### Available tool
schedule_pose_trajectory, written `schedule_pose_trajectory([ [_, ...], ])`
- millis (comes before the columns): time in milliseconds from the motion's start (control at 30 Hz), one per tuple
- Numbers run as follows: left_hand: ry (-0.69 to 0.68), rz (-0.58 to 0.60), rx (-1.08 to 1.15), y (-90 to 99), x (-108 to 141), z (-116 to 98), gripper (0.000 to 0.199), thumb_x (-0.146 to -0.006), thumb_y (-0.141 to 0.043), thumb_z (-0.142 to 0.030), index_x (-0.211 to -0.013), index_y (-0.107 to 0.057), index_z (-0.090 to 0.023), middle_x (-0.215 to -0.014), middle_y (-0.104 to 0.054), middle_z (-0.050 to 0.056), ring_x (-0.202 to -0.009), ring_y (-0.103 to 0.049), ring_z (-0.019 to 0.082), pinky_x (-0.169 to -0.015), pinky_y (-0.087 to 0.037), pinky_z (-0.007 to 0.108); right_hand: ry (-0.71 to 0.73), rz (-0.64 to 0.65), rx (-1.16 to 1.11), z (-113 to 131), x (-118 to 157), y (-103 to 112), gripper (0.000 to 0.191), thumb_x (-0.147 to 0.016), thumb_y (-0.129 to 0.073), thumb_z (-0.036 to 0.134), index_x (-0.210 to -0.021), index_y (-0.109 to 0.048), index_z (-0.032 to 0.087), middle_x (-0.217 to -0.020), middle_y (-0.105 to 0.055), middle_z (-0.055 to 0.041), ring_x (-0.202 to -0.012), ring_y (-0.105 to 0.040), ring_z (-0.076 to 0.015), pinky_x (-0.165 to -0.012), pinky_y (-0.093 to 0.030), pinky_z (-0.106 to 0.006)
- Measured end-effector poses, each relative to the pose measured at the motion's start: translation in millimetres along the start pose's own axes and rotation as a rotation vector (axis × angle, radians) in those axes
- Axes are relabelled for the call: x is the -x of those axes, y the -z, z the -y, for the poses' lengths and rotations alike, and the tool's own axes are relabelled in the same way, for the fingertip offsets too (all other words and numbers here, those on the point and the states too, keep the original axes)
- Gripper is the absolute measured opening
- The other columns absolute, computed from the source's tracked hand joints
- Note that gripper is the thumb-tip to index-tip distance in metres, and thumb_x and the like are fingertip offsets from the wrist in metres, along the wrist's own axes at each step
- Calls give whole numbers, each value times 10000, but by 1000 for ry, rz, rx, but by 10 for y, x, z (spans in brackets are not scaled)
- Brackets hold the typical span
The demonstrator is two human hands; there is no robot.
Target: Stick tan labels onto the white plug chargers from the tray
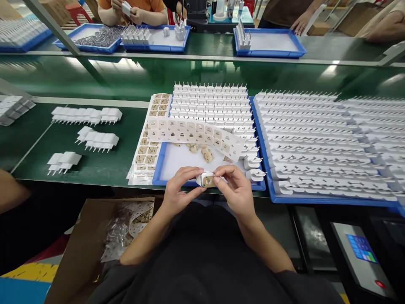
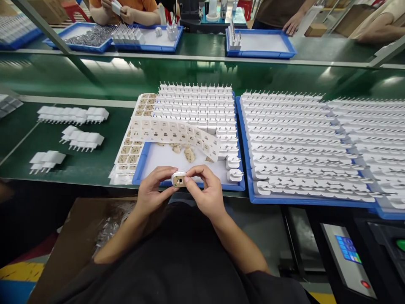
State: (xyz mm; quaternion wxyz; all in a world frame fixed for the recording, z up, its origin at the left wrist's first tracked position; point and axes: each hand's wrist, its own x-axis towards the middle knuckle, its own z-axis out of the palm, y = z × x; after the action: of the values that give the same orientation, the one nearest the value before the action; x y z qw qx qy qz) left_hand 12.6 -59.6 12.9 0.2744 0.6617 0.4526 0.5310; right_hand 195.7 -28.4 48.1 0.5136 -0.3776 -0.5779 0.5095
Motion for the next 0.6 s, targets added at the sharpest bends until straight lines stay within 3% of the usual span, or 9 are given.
schedule_pose_trajectory([
  [367,-87,-28,-95,12,-30,-55,402,-822,-765,-230,-1208,-657,-259,-1125,-713,91,-1064,-665,238,-914,-560,398,93,-75,227,12,56,-107,67,-887,-676,236,-913,-615,234,-862,-644,-19,-811,-638,-179,-795,-551,-353],
  [600,-167,-62,-154,25,-16,-41,427,-800,-783,-197,-1199,-646,-261,-1099,-714,77,-1031,-665,226,-904,-556,393,301,-129,480,45,19,-143,115,-875,-695,229,-935,-599,249,-872,-625,-32,-804,-612,-197,-733,-557,-370],
])
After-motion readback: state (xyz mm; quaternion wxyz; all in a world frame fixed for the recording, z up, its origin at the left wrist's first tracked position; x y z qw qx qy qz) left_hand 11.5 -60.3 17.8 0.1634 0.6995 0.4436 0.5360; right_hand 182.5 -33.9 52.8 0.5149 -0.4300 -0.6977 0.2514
